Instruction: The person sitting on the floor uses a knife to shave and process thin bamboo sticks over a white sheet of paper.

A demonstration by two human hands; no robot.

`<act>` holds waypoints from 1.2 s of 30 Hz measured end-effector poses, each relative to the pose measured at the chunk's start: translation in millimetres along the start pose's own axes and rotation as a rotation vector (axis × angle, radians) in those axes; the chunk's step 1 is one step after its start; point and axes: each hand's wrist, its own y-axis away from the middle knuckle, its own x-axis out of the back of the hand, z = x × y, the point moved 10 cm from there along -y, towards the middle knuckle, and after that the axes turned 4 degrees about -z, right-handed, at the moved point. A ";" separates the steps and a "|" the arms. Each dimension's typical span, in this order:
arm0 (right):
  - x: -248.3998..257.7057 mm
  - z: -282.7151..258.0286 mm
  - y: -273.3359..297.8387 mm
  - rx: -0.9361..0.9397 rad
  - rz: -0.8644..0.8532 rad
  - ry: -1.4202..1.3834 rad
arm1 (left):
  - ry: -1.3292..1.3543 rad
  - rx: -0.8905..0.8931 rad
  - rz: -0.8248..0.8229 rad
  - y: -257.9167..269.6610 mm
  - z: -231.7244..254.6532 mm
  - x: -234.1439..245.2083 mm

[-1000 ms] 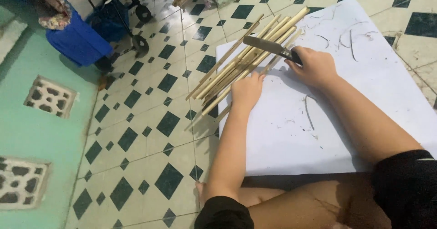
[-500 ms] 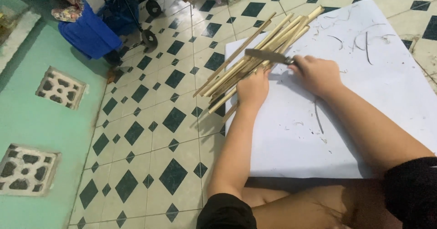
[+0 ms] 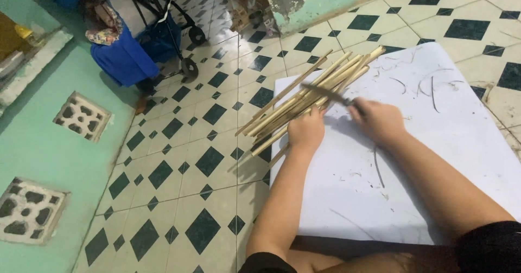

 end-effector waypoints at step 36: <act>12.1 30.2 -8.3 -0.199 -0.103 0.005 | 0.078 -0.101 0.042 1.8 -6.5 -4.6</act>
